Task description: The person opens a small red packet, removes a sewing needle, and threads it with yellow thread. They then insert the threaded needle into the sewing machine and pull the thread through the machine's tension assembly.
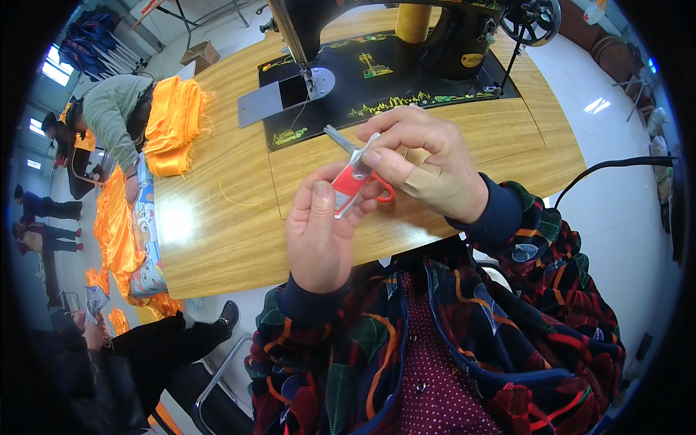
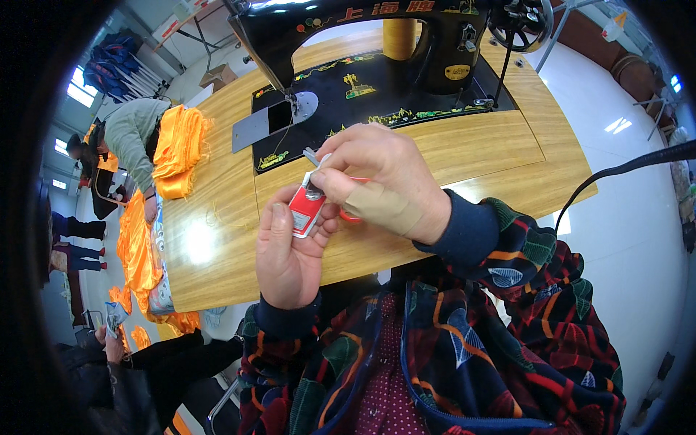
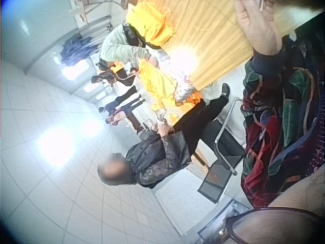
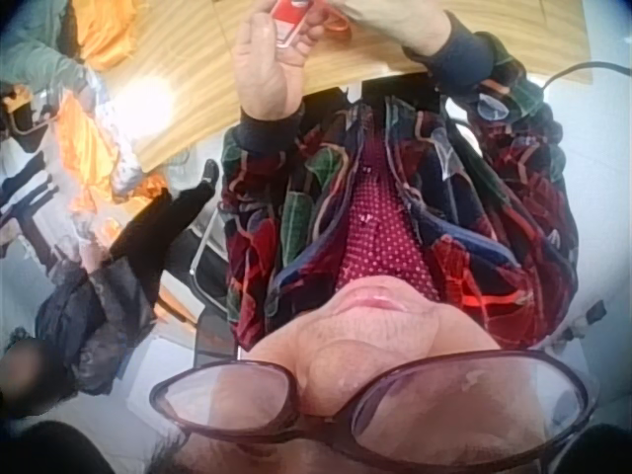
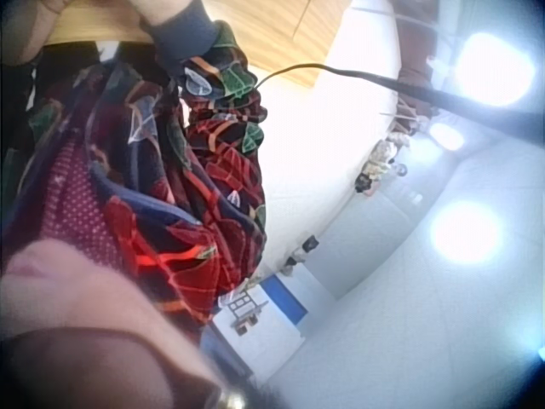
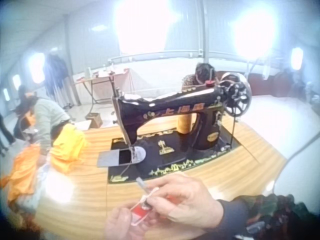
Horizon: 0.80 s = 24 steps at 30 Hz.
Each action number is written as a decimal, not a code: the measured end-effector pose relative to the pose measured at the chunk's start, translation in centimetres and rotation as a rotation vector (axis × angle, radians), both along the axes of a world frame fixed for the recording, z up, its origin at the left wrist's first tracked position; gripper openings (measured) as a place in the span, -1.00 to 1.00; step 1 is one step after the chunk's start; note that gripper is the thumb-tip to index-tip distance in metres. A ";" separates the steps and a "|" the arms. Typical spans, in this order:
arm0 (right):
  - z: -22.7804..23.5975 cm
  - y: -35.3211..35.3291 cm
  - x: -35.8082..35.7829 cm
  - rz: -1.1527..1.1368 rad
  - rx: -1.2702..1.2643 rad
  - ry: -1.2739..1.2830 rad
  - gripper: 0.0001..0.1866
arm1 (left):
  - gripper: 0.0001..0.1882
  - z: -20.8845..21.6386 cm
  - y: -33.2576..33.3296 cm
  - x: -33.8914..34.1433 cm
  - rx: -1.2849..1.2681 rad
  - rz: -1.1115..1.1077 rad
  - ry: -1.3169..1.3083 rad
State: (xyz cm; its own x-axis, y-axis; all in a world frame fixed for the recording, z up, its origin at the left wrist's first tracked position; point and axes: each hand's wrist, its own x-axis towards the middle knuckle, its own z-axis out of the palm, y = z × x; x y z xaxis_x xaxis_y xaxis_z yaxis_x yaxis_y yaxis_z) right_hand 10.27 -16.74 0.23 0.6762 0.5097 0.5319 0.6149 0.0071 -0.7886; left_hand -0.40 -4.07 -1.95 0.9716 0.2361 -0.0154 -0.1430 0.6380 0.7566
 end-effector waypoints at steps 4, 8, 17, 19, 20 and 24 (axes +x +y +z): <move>0.4 -0.4 -0.2 0.041 -0.052 0.122 -0.92 | -0.69 -0.2 0.1 0.0 -0.049 -0.034 -0.054; 0.6 -0.3 -0.1 0.008 -0.070 0.054 -0.92 | -0.70 -0.2 0.1 0.0 -0.056 -0.046 -0.055; 0.2 0.0 -0.3 0.037 -0.083 -0.073 -0.91 | -0.68 0.0 -0.2 0.1 -0.012 0.015 -0.004; -0.1 0.3 -0.3 0.058 -0.036 0.053 -0.92 | -0.69 0.0 -0.1 0.1 -0.010 0.016 0.002; -0.2 0.3 -0.3 0.091 -0.022 0.134 -0.91 | -0.69 0.0 0.0 0.1 -0.005 0.012 0.003; -0.1 -0.1 -0.3 0.152 -0.049 0.321 -0.90 | -0.69 -0.1 0.1 0.1 0.021 -0.014 0.002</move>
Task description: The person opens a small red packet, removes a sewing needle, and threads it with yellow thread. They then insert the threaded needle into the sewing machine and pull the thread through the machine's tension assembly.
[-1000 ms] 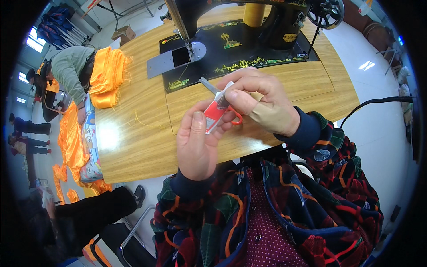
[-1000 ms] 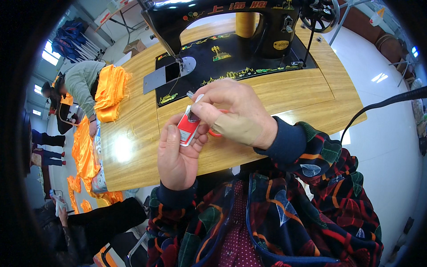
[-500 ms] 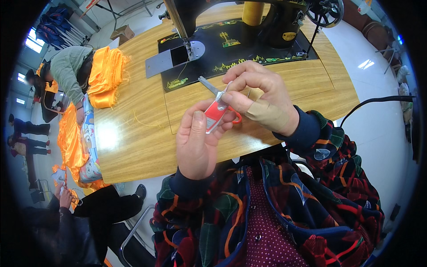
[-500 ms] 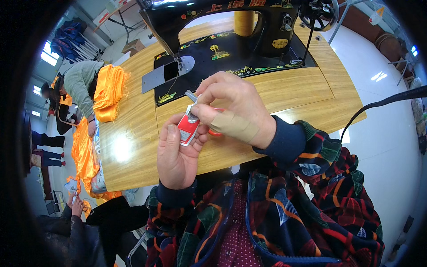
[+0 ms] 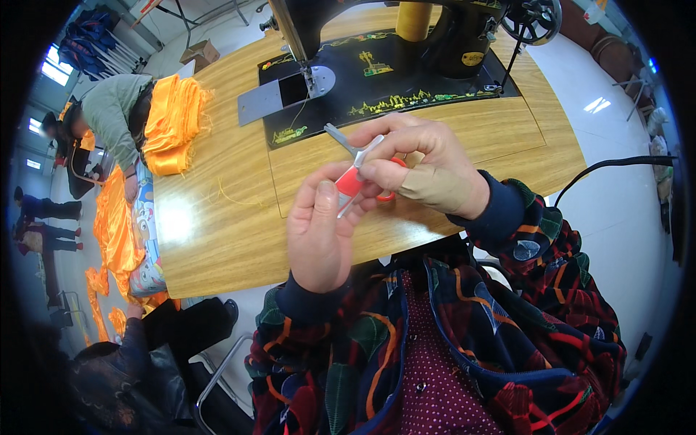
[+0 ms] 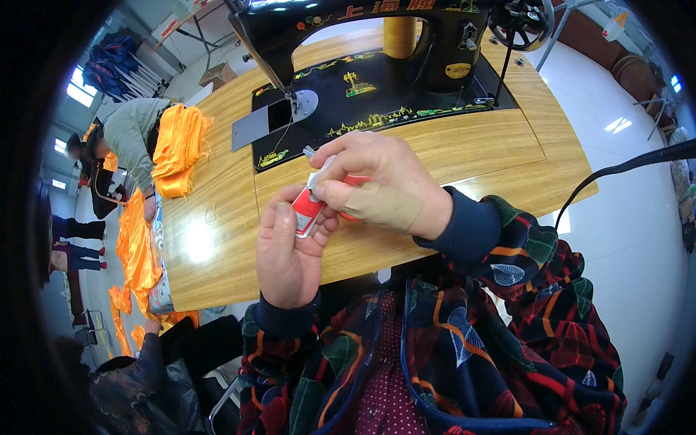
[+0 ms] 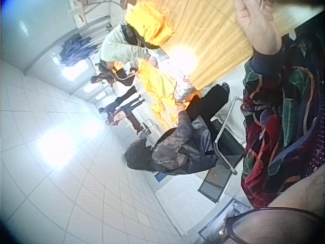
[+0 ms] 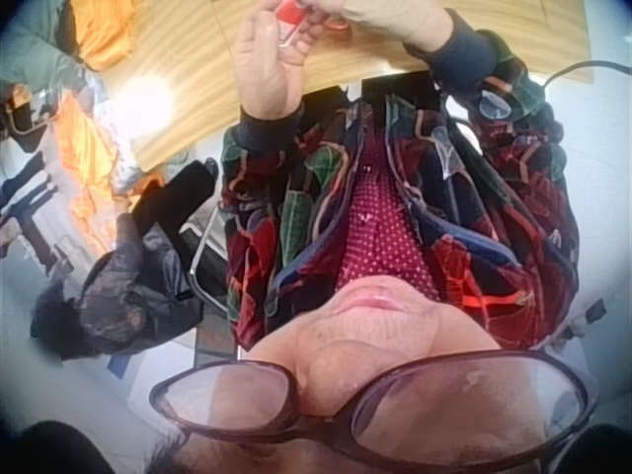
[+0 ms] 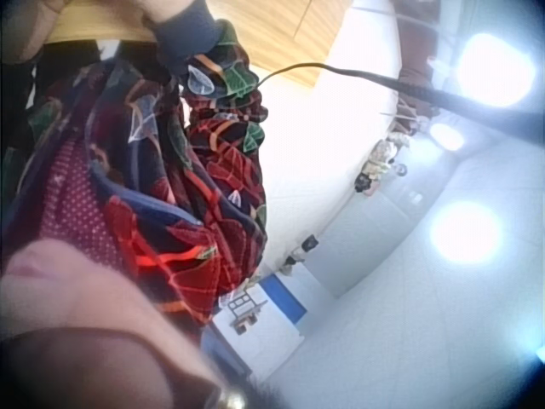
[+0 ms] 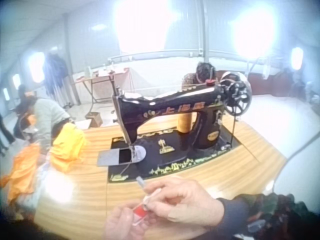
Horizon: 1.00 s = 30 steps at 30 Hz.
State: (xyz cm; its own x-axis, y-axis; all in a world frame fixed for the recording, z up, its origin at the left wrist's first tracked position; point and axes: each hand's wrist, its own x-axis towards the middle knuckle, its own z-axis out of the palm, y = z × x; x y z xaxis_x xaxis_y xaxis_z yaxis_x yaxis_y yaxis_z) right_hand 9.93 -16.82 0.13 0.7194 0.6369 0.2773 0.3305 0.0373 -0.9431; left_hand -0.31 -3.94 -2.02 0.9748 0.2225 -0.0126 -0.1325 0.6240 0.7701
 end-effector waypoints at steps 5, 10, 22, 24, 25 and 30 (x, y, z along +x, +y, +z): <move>0.2 0.0 -0.1 -0.007 -0.065 -0.169 -0.91 | -0.70 -0.1 -0.3 -0.1 -0.001 0.036 0.002; 0.3 0.2 0.3 -0.065 0.152 -0.183 -0.82 | -0.70 0.1 0.0 -0.1 -0.026 0.043 0.020; 0.8 0.1 -1.0 -0.023 -0.035 0.107 -0.84 | -0.74 0.0 -0.2 0.1 0.093 0.140 0.092; 0.8 0.0 -1.0 -0.043 -0.040 -0.176 -0.84 | -0.75 0.0 -0.2 0.1 0.139 0.145 0.090; 0.9 -0.1 -0.8 -0.031 -0.044 -0.331 -0.83 | -0.75 0.1 -0.1 0.2 0.147 0.149 0.101; 0.9 -0.1 -0.8 0.028 -0.036 -0.480 -0.78 | -0.76 0.2 0.3 0.0 0.168 0.126 0.132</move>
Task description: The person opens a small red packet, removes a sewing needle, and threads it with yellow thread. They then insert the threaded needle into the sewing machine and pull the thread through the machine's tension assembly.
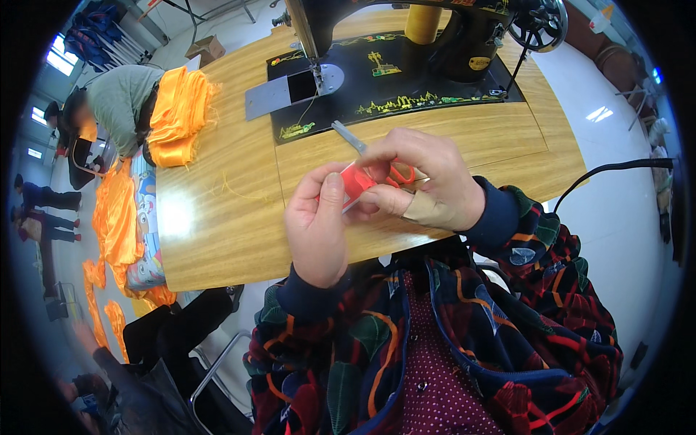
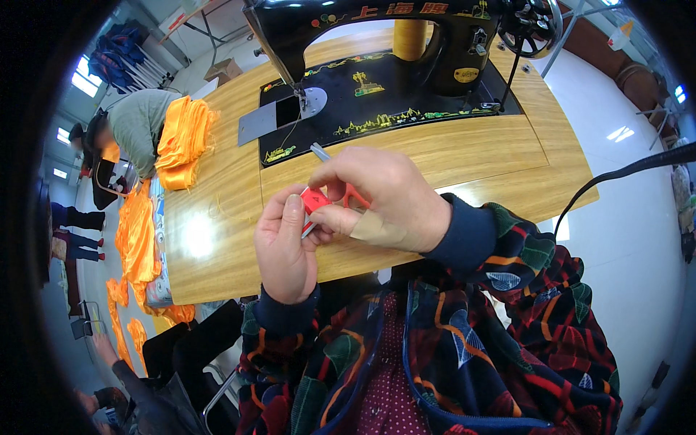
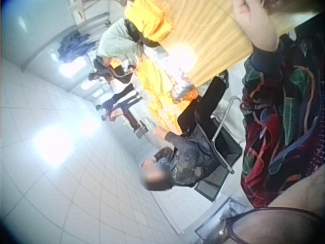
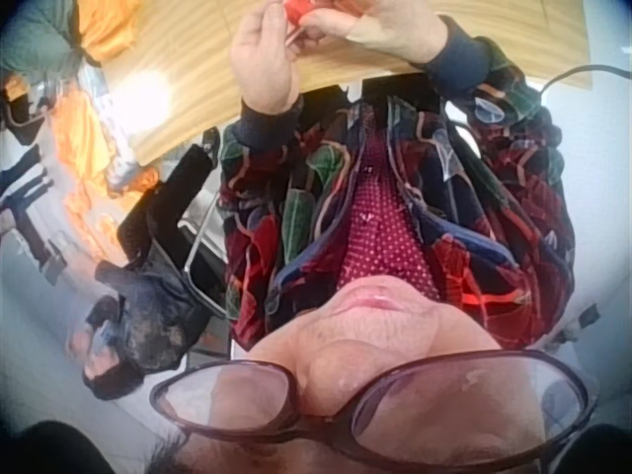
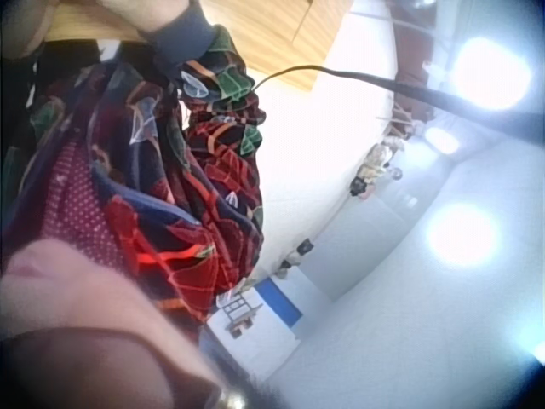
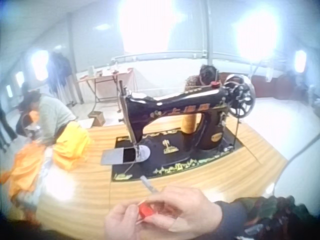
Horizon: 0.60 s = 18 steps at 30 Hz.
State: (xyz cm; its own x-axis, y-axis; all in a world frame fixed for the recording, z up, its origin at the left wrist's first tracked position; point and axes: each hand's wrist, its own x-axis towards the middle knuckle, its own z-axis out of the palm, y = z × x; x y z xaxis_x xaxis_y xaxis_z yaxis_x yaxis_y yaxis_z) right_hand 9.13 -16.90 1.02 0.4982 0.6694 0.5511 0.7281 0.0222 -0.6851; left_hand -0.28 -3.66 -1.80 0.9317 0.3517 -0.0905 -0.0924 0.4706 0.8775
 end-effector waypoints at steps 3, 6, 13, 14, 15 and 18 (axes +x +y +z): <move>0.0 -0.1 0.1 0.036 -0.007 0.058 -0.78 | -0.78 0.0 0.2 -0.1 -0.059 -0.027 0.003; -0.1 0.0 0.1 0.106 0.015 0.306 -0.80 | -0.78 0.0 0.4 -0.1 -0.006 -0.053 -0.014; -0.7 0.2 0.1 0.138 -0.059 0.910 -0.79 | -0.81 0.1 0.4 -0.4 0.073 -0.015 -0.004; -0.8 0.0 0.2 0.154 -0.081 0.956 -0.80 | -0.82 0.1 0.4 -0.4 0.101 -0.026 -0.013; -0.9 0.0 0.3 0.170 -0.116 0.927 -0.81 | -0.83 0.1 0.4 -0.4 0.128 -0.036 -0.021; -1.0 0.2 0.3 0.206 -0.175 0.901 -0.82 | -0.86 0.1 0.4 -0.3 0.122 -0.049 -0.021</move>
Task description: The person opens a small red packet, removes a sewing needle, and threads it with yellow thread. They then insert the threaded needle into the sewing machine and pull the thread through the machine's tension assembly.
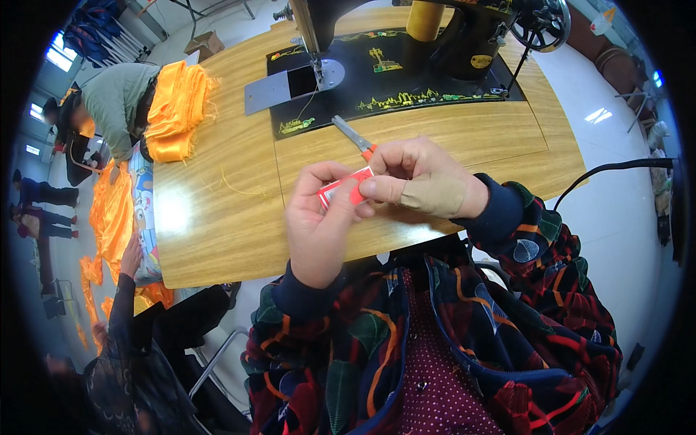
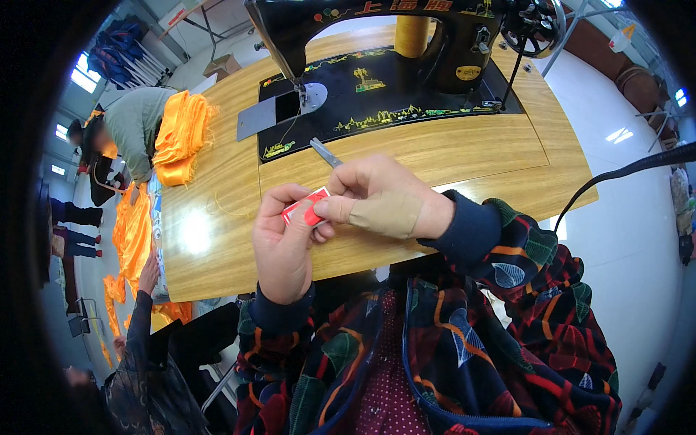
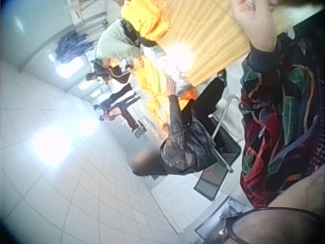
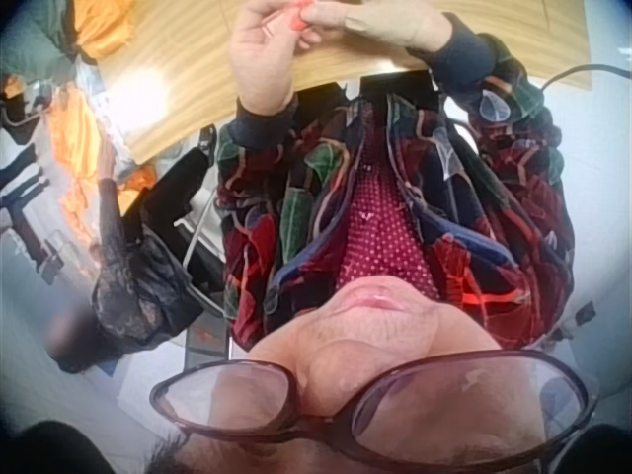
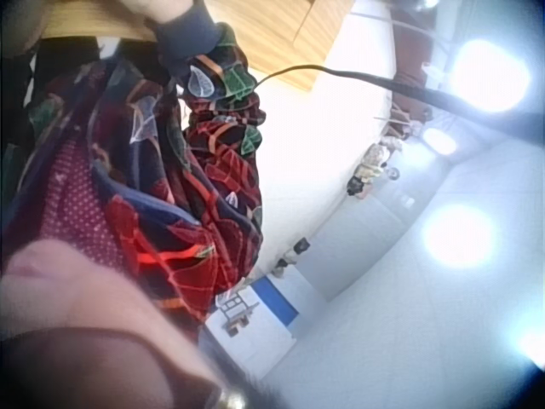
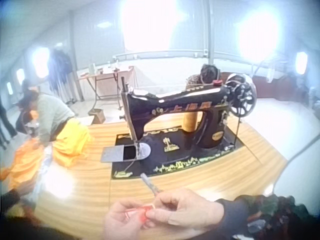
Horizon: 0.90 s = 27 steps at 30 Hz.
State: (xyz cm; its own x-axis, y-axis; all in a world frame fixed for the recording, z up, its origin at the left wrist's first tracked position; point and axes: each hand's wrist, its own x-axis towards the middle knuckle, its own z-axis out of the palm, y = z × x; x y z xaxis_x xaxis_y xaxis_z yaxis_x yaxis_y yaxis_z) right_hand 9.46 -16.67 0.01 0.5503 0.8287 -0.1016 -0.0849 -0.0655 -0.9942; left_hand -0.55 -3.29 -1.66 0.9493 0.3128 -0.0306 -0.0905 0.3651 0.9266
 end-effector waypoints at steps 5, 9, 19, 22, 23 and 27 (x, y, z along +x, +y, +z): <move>0.1 -0.2 -0.6 -0.016 0.023 0.007 -0.82 | -0.85 0.0 0.1 -0.3 -0.117 -0.078 -0.031; 0.0 -0.2 -0.8 -0.065 0.050 -0.088 -0.83 | -0.84 -0.3 0.0 -0.1 -0.080 -0.100 -0.050; 0.3 -0.2 -0.8 -0.220 -0.017 -0.153 -0.82 | -0.77 0.0 -0.3 -0.3 -0.062 -0.024 -0.012; 0.4 -0.1 -0.8 -0.222 0.049 -0.103 -0.85 | -0.77 0.0 0.2 -0.4 -0.080 -0.026 0.005; 0.4 0.1 -0.8 -0.218 0.085 -0.065 -0.86 | -0.77 -0.1 0.4 -0.4 -0.074 -0.008 0.005; 0.6 0.0 -0.3 -0.233 0.149 -0.684 -0.87 | -0.76 -0.5 0.9 -0.5 -0.107 0.002 -0.039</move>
State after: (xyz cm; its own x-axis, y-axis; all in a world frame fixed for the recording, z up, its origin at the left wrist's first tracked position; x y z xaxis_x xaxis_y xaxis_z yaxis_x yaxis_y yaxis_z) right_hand 9.19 -16.62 0.57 0.6136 0.6612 0.4316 0.5619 0.0184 -0.8270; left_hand -1.01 -2.35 -2.16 0.9497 0.3121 -0.0270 -0.1266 0.4611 0.8783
